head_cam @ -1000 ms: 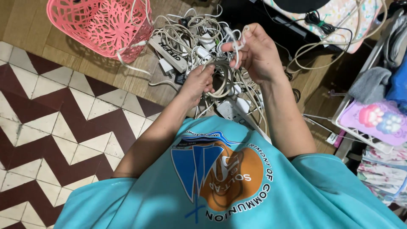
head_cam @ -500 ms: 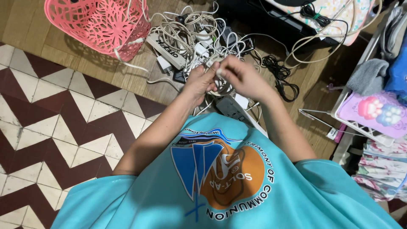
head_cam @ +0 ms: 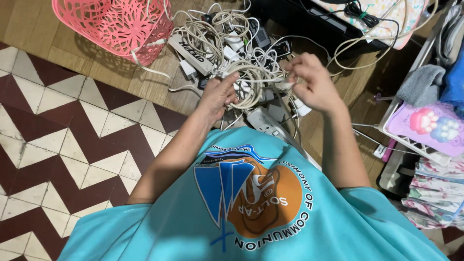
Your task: The recorder is untangling and coiling various electronic cables and power strips on a workspace.
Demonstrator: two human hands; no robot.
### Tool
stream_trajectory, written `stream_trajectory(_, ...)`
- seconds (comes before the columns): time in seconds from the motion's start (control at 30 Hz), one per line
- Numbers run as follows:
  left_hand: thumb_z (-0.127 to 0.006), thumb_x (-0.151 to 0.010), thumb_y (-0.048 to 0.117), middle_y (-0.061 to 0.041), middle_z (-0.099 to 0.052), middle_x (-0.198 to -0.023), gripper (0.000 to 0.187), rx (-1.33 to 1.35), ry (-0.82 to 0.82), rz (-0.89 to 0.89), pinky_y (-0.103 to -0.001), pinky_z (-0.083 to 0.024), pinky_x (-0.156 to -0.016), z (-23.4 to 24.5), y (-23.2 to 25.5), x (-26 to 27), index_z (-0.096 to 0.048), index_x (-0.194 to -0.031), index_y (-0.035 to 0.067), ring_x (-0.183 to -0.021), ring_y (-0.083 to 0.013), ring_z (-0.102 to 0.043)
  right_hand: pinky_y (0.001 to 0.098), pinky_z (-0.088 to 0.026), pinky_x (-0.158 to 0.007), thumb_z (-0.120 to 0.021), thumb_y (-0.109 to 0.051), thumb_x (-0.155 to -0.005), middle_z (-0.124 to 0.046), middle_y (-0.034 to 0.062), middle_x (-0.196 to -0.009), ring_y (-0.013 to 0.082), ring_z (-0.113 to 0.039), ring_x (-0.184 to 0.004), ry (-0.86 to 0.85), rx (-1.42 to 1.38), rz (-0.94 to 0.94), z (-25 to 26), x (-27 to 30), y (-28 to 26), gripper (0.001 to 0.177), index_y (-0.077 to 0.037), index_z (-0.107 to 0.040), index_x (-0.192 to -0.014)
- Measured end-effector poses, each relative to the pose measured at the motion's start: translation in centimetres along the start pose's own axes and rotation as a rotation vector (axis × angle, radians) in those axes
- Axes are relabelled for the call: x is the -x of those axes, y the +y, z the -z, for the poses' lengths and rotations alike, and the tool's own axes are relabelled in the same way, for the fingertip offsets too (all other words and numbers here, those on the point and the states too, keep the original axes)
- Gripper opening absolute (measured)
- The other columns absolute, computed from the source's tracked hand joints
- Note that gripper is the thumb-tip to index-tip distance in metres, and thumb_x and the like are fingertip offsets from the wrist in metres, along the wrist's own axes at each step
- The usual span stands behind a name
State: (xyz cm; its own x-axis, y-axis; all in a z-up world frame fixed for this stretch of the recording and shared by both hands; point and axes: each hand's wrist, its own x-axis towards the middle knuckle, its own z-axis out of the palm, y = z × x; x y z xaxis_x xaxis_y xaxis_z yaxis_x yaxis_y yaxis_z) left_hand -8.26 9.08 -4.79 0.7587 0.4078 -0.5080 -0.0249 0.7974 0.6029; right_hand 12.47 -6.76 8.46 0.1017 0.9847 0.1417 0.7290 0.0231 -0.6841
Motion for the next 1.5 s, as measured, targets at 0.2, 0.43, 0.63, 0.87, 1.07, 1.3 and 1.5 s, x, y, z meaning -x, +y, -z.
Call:
stream_trajectory(0.2,-0.075,-0.093,0.029,0.007,-0.042,-0.053,0.027,-0.011,0.003,-0.019,-0.032,-0.049,-0.053,-0.5,-1.2,-0.9,-0.062,-0.082,0.008,-0.043,-0.0081,-0.039,0.0425,-0.05,-0.085,-0.061,-0.012,-0.077,-0.061,0.0096,-0.089,0.0305,-0.063,-0.09,-0.011,0.326,-0.155,2.3,0.5,0.2,0.012,-0.007,-0.063,-0.088)
stream_trajectory(0.43,-0.074,-0.09,0.029,0.009,-0.036,-0.05,0.022,0.119,0.158,-0.026,-0.034,-0.052,-0.051,1.8,-0.9,-0.5,-0.063,-0.086,0.01,-0.04,-0.007,-0.034,0.0416,-0.051,-0.069,-0.069,-0.014,-0.084,-0.061,0.0102,-0.08,0.0297,-0.063,-0.076,0.19,0.611,-0.231,5.2,5.9,5.0,0.009,-0.007,-0.065,-0.083)
stream_trajectory(0.63,-0.074,-0.09,0.026,0.006,-0.039,-0.054,0.022,0.259,0.209,0.046,-0.033,-0.05,-0.048,1.8,-1.4,-1.3,-0.058,-0.09,0.01,-0.04,-0.0094,-0.036,0.0305,-0.048,-0.07,-0.055,0.002,-0.09,-0.061,0.0119,-0.076,0.0178,-0.059,-0.068,0.428,0.395,-0.36,6.1,11.7,9.6,0.011,0.0,-0.065,-0.087)
stream_trajectory(0.87,-0.074,-0.091,0.027,0.005,-0.038,-0.053,0.024,0.274,0.214,0.072,-0.035,-0.048,-0.047,2.4,-1.4,-2.3,-0.056,-0.085,0.01,-0.039,-0.0098,-0.035,0.0274,-0.04,-0.064,-0.043,0.002,-0.102,-0.062,0.0085,-0.085,0.014,-0.049,-0.071,0.371,-0.184,-0.553,8.3,12.8,10.1,0.019,0.0,-0.06,-0.093)
stream_trajectory(1.07,-0.074,-0.092,0.028,0.005,-0.038,-0.055,0.025,0.309,0.219,0.063,-0.034,-0.048,-0.049,2.7,-1.2,-2.2,-0.057,-0.085,0.01,-0.041,-0.0103,-0.036,0.0306,-0.056,-0.086,-0.039,-0.001,-0.098,-0.068,0.0175,-0.103,0.0218,-0.066,-0.093,0.406,-0.74,-0.415,8.8,11.9,8.9,0.018,-0.004,-0.056,-0.093)
stream_trajectory(1.3,-0.077,-0.097,0.032,0.004,-0.053,-0.068,0.028,-0.193,-0.012,-0.024,-0.03,-0.049,-0.052,1.4,-3.6,-1.7,-0.063,-0.097,0.009,-0.054,-0.0089,-0.047,0.0462,-0.059,-0.072,-0.041,-0.032,-0.118,-0.067,0.0201,-0.103,0.036,-0.07,-0.084,0.709,-1.072,-0.292,10.2,11.0,8.1,0.029,-0.007,-0.053,-0.109)
stream_trajectory(1.5,-0.065,-0.095,0.047,-0.005,-0.071,-0.078,0.04,-1.022,-0.354,-0.194,-0.036,-0.055,-0.063,-4.2,-3.7,2.9,-0.071,-0.116,0.014,-0.067,-0.0178,-0.068,0.045,-0.053,-0.077,-0.032,-0.036,-0.124,-0.059,0.0222,-0.103,0.038,-0.062,-0.088,0.846,-1.111,-0.304,11.3,10.2,9.5,0.043,0.004,-0.046,-0.115)
